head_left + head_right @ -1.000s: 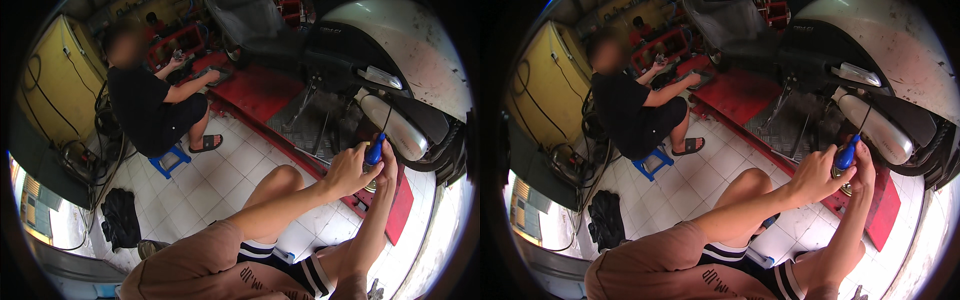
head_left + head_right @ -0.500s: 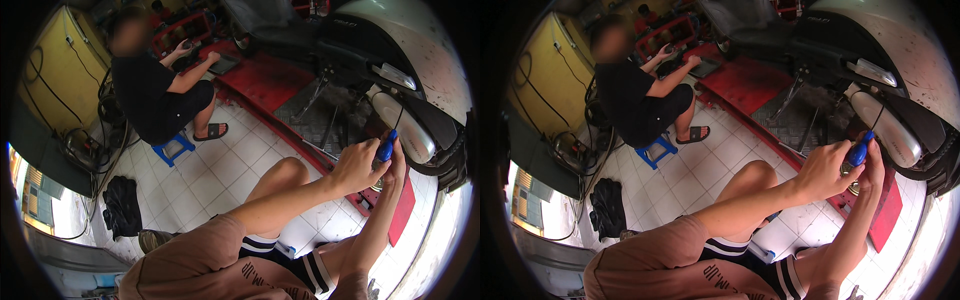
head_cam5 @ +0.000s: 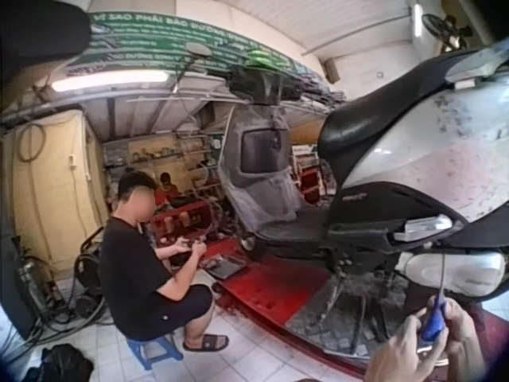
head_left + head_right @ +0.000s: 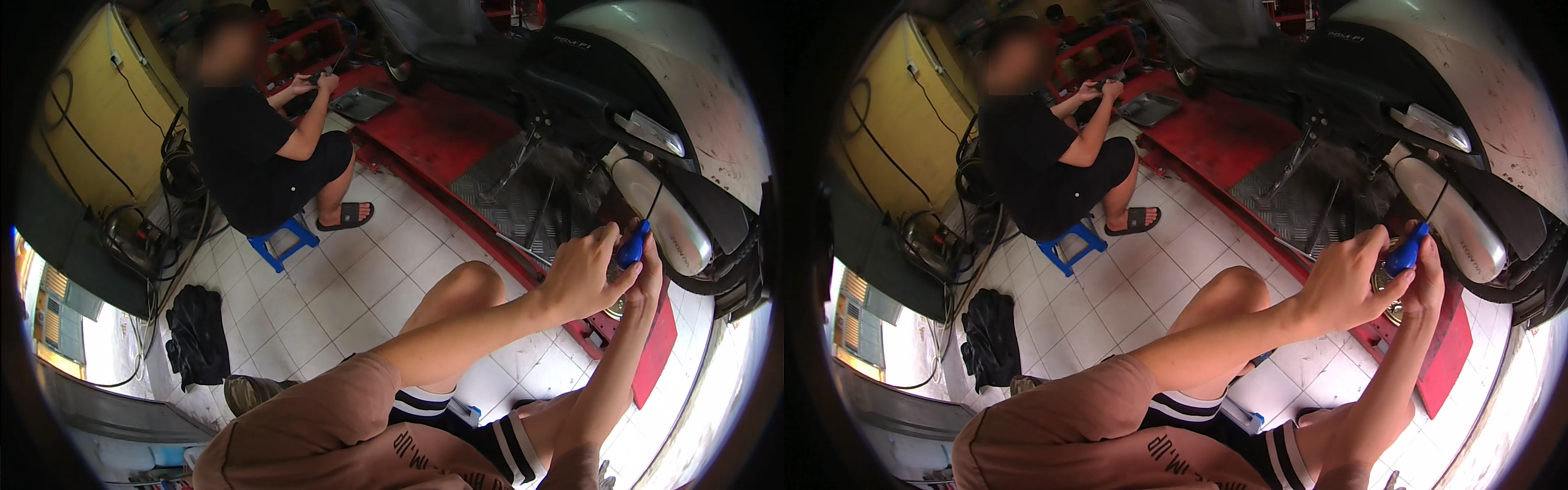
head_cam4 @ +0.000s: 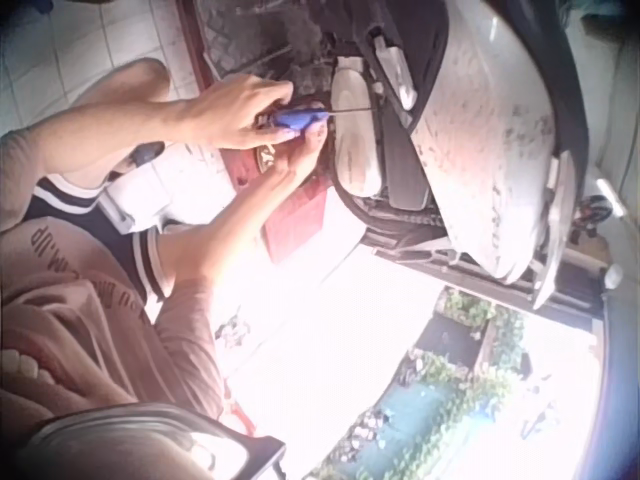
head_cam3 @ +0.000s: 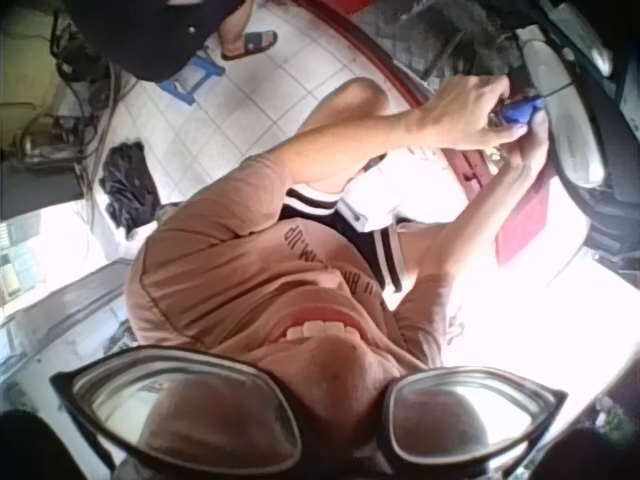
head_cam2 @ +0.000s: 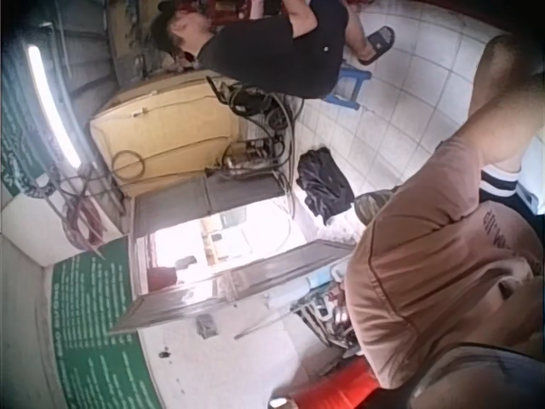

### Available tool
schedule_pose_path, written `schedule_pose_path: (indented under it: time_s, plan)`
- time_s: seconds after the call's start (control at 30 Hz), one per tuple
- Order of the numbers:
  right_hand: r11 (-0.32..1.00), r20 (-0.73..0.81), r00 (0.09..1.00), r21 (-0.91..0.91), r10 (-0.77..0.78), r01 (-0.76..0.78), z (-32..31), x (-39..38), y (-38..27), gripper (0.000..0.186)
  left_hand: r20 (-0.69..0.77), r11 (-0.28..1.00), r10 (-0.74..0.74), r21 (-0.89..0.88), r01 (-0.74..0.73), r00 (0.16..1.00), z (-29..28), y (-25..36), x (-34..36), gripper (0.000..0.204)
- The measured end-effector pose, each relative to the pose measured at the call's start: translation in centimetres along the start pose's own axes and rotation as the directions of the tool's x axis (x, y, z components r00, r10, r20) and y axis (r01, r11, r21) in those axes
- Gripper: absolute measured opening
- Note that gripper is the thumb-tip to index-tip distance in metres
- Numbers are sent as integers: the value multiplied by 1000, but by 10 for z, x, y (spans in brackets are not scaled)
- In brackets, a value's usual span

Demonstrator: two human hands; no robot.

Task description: The person sits on a low stool in a workshop and uses a blue screwdriver to loosen a bolt on the side of a white scooter. They then switch to a T-handle wrench to continue loosening the bolt, working on the engine area while another person stands nearby.

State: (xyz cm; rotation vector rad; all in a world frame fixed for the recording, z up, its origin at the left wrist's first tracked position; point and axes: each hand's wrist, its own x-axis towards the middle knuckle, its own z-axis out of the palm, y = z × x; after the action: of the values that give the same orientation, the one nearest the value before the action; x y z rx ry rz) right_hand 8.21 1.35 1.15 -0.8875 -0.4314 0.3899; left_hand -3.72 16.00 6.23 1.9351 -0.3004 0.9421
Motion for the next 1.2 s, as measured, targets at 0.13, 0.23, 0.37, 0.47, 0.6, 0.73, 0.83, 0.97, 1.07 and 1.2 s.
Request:
schedule_pose_path:
  time_s: [0.13,0.23,0.37,0.47,0.6,0.73,0.83,0.97,1.07,1.2]
  plan:
    - [993,-42,999,116,19,-14,-7,-3,-1,41,30,998,60,11,-61,998,13,-3,-3,37]
    - [992,101,995,125,-5,-8,13,-3,-5,44,162,990,-125,-39,133,979,7,0,-2,39]
    - [990,226,974,137,2,-33,19,1,-8,42,175,978,-181,-76,197,968,11,-10,-3,41]
    - [996,93,995,79,26,-33,17,-2,-9,34,174,990,-84,123,63,981,6,0,2,41]
    - [995,39,998,88,49,-52,28,-6,-12,37,204,991,-91,114,68,975,10,-4,-1,40]
    - [993,173,985,117,7,-28,27,-5,-14,37,225,961,-230,-97,257,947,12,1,-1,46]
    - [995,113,993,79,45,-54,18,-3,-13,27,228,984,-176,31,174,958,9,-3,1,43]
    - [991,9,998,115,63,-64,25,-6,-12,23,194,996,-69,77,55,979,11,-4,0,41]
    - [986,1,999,159,54,-54,46,-10,-17,27,307,968,-239,-5,252,921,11,-8,-2,41]
    - [994,158,987,106,13,-30,17,-5,-14,34,285,971,-218,-31,236,933,14,2,0,41]
